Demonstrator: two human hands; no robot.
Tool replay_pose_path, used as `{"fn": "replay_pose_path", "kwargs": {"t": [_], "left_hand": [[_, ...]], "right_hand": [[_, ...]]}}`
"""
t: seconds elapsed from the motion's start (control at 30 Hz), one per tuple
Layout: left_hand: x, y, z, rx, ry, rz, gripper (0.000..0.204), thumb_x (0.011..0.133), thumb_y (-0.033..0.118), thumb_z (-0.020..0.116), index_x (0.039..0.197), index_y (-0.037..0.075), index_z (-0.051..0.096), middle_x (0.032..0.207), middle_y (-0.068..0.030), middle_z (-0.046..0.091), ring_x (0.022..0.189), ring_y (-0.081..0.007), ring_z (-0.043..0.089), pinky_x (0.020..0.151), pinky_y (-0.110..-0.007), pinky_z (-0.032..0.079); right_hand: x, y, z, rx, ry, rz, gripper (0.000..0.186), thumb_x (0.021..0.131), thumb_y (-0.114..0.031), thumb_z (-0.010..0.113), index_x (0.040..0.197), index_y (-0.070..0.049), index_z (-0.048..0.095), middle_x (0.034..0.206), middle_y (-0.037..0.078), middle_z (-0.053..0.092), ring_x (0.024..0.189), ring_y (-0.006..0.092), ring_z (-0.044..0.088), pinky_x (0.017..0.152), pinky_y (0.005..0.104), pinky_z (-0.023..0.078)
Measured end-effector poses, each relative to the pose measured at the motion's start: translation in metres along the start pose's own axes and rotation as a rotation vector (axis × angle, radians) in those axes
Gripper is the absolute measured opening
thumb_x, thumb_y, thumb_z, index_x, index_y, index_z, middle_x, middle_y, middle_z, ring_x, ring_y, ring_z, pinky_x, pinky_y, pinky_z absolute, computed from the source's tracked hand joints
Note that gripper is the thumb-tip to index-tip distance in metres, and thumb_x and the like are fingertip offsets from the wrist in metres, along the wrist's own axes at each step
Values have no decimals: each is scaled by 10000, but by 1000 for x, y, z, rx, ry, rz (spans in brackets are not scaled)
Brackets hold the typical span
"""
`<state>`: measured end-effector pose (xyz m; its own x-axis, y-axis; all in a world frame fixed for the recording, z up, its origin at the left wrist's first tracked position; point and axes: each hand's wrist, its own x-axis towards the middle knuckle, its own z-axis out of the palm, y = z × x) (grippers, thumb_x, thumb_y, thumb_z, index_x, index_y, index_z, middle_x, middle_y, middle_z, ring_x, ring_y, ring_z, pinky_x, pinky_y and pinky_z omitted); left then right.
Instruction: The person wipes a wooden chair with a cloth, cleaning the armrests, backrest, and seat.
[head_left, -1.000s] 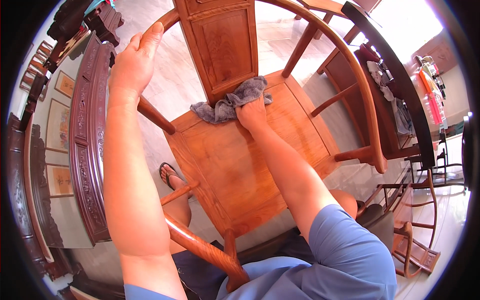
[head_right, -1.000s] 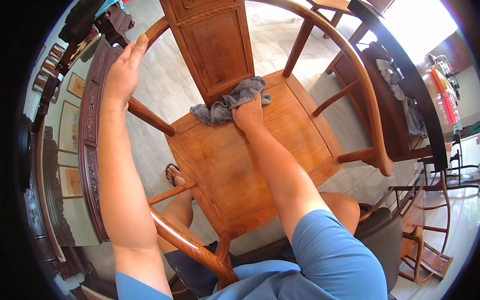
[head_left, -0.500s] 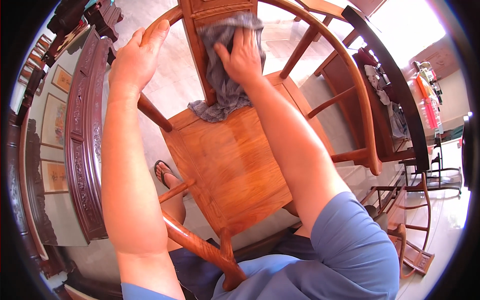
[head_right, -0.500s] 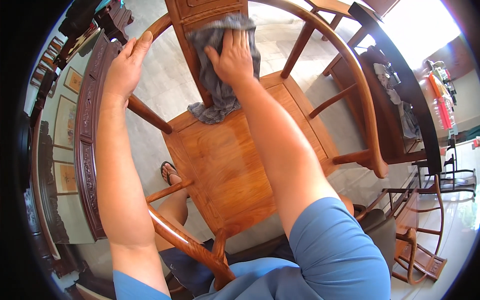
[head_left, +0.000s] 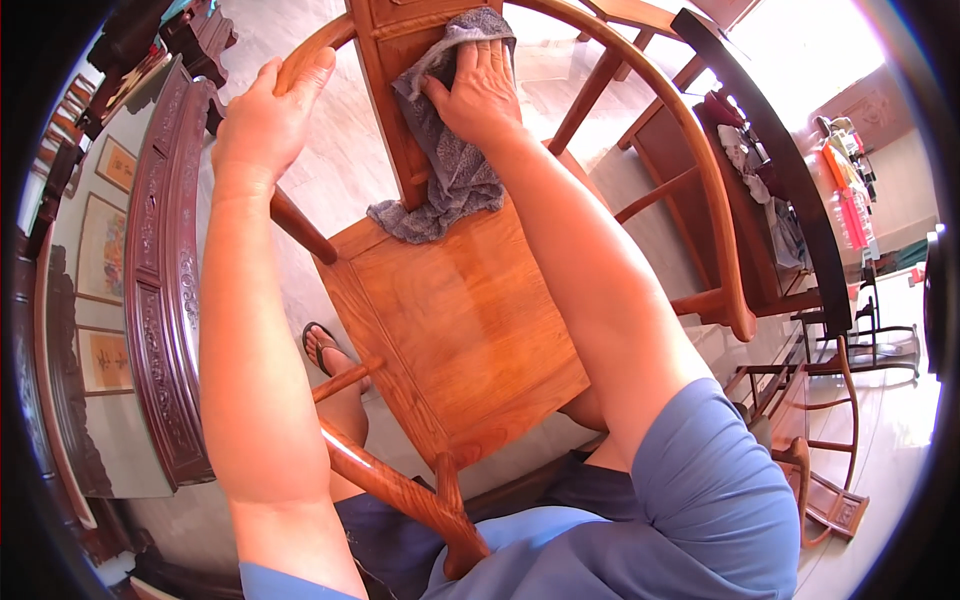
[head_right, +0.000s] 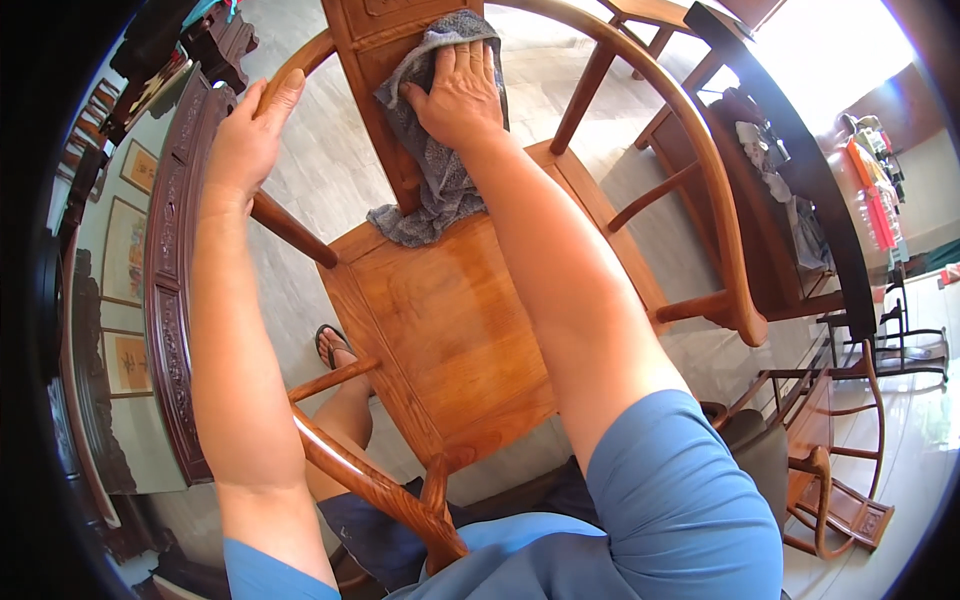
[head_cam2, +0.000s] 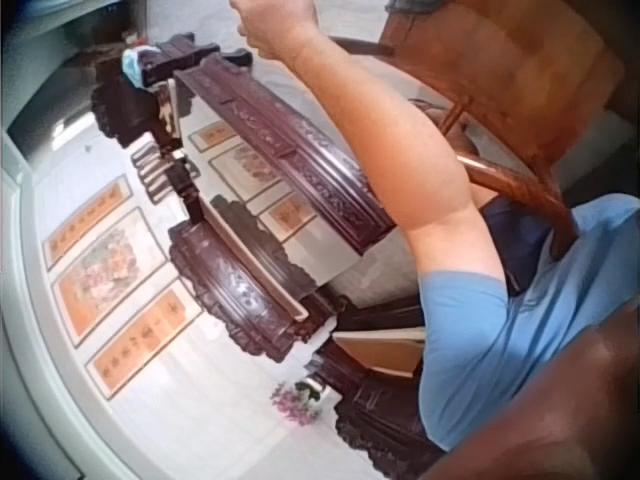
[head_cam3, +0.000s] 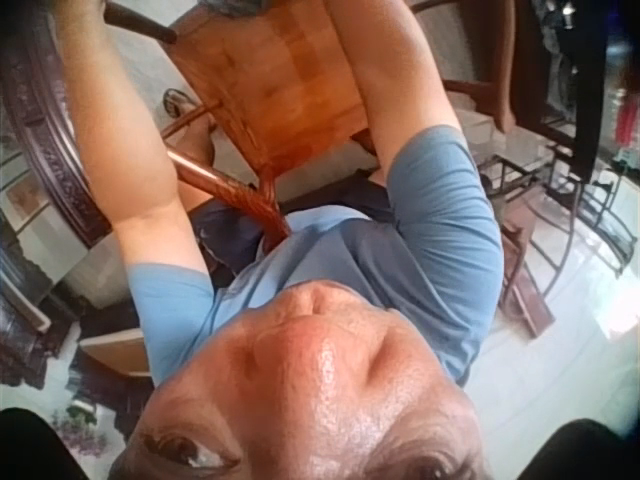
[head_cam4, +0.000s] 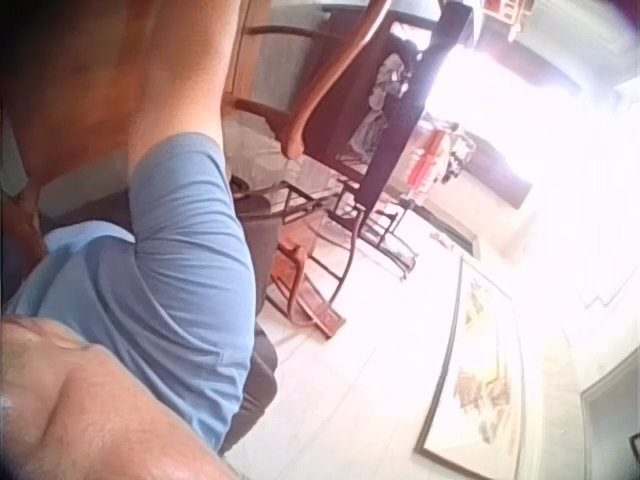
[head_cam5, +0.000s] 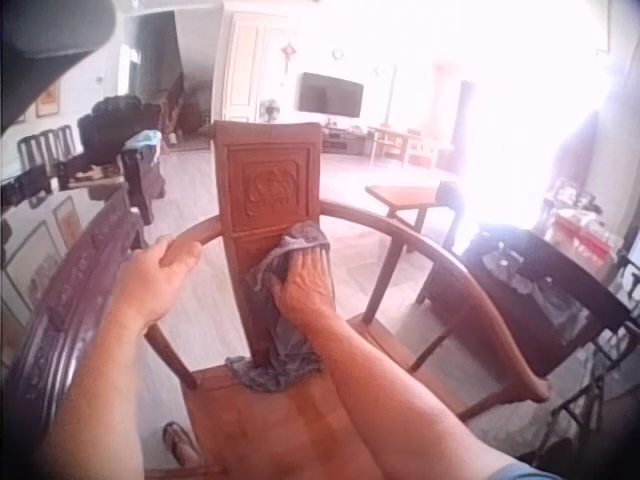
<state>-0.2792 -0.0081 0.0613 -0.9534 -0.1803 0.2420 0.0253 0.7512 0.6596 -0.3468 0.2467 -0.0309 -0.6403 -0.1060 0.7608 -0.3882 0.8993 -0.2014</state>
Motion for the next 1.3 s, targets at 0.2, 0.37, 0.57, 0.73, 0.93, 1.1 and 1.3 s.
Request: {"fn": "replay_pose_path", "kwargs": {"t": [0.2,0.37,0.57,0.73,0.93,1.1,1.3], "left_hand": [[-3,8,-3,3,-25,-18,1087,856,813,617,1562,8,428,1534,-253,510,1452,-345,468,1178,-409,361],[2,0,4,154,90,10,989,826,920,456,1546,243,493,1326,-217,671,1297,-391,604,1074,-488,462],[0,7,2,213,82,-19,978,824,908,478,1550,253,484,1362,-213,649,1292,-404,603,1073,-518,453],[-4,3,-1,222,102,-10,933,828,890,492,1496,241,538,1340,-215,660,1276,-412,611,1056,-526,466],[-1,9,-4,6,-1,51,1064,863,791,619,1527,-25,463,1473,-286,555,1405,-381,517,1163,-414,383],[7,-3,3,-83,56,130,1062,878,760,635,1504,-79,461,1461,-309,553,1394,-366,529,1150,-392,393],[-11,21,-11,6,18,81,690,916,626,647,1347,88,624,1249,-237,674,1198,-387,628,1006,-440,483]], "right_hand": [[-92,15,23,-235,-384,127,858,976,-505,515,1445,206,408,1575,374,353,1544,459,233,1305,483,94],[-147,12,9,-67,-336,97,799,868,-346,681,1403,195,439,1503,382,427,1499,477,308,1284,512,171],[-24,2,-16,69,-125,253,836,902,-412,575,1452,189,387,1508,373,425,1476,492,326,1260,505,210],[38,-56,10,-64,-320,488,865,1031,-514,418,1485,216,322,1579,372,341,1519,492,258,1278,528,129],[47,-90,29,42,83,520,783,978,-451,467,1330,247,454,1382,393,512,1356,488,442,1204,504,267],[5,-145,36,79,160,225,655,902,-357,597,1262,179,485,1282,377,557,1309,505,470,1168,520,321],[-56,-80,23,167,68,-233,374,875,-254,632,1099,43,588,1232,291,574,1257,471,516,1137,564,357]]}}
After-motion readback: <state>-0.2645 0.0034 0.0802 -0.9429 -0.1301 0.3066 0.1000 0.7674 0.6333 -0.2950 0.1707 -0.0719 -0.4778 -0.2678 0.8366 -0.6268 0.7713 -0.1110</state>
